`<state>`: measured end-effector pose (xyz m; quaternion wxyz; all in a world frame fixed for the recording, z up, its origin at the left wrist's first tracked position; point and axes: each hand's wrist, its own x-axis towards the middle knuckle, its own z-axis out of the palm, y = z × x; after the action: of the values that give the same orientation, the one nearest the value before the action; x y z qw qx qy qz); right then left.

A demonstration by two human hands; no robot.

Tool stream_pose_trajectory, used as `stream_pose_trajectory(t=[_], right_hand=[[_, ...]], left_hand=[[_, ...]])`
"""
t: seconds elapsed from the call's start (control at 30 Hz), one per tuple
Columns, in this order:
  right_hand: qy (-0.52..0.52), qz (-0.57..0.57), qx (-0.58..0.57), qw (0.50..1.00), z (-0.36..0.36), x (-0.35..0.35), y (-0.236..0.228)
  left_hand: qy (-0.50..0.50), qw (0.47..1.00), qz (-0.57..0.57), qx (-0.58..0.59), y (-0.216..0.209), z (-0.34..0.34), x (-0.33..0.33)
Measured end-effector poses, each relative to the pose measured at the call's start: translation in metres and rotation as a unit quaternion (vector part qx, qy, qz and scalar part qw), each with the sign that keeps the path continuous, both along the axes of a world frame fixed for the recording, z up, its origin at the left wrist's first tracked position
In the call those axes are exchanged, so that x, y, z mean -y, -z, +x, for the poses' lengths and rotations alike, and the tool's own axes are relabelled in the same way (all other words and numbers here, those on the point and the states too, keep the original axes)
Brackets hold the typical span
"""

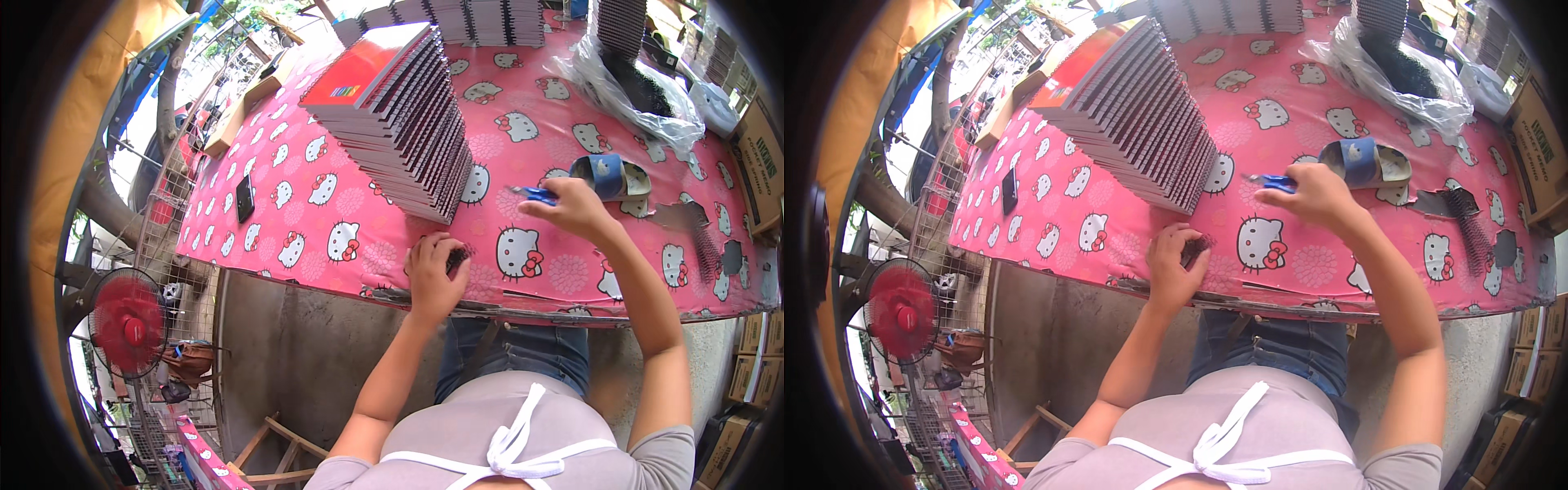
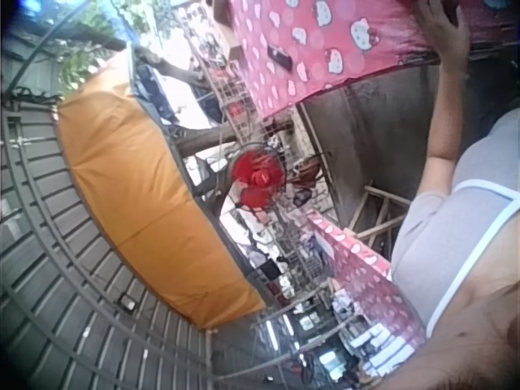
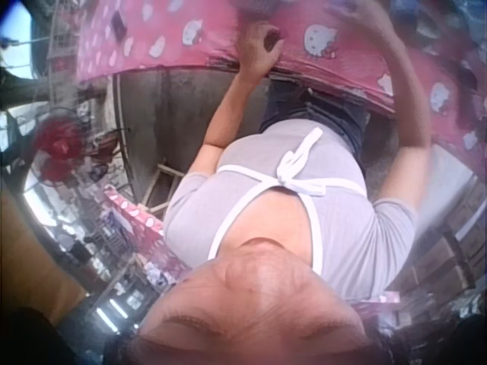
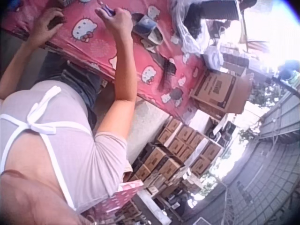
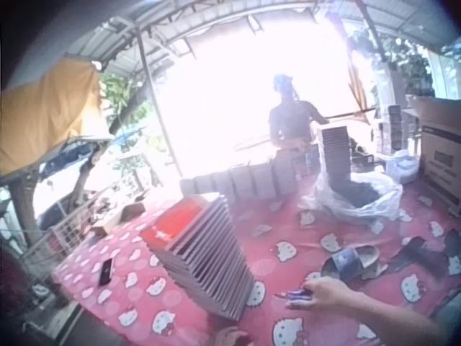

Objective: The person trims the spiral binding or edges of a stack of red notebooks using scissors and then organizes the notebooks on a table.

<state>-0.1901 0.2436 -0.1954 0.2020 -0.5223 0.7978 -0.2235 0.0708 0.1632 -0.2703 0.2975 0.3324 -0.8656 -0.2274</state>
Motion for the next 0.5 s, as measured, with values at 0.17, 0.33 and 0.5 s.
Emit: stream_pose_trajectory(t=[0.17, 0.33, 0.5], right_hand=[[0.017, -0.108, 0.196, 0.975, -0.03, -0.02, 0.006], [0.014, -0.244, 0.445, 0.862, -0.078, -0.033, 0.01], [0.039, -0.386, 0.522, 0.759, -0.145, -0.062, 0.004]], left_hand=[[0.05, 0.998, -0.033, 0.02, -0.015, -0.023, -0.016], [0.059, 0.985, -0.1, 0.131, -0.015, -0.043, -0.011], [0.03, 0.976, -0.133, 0.172, -0.014, -0.052, -0.019]])
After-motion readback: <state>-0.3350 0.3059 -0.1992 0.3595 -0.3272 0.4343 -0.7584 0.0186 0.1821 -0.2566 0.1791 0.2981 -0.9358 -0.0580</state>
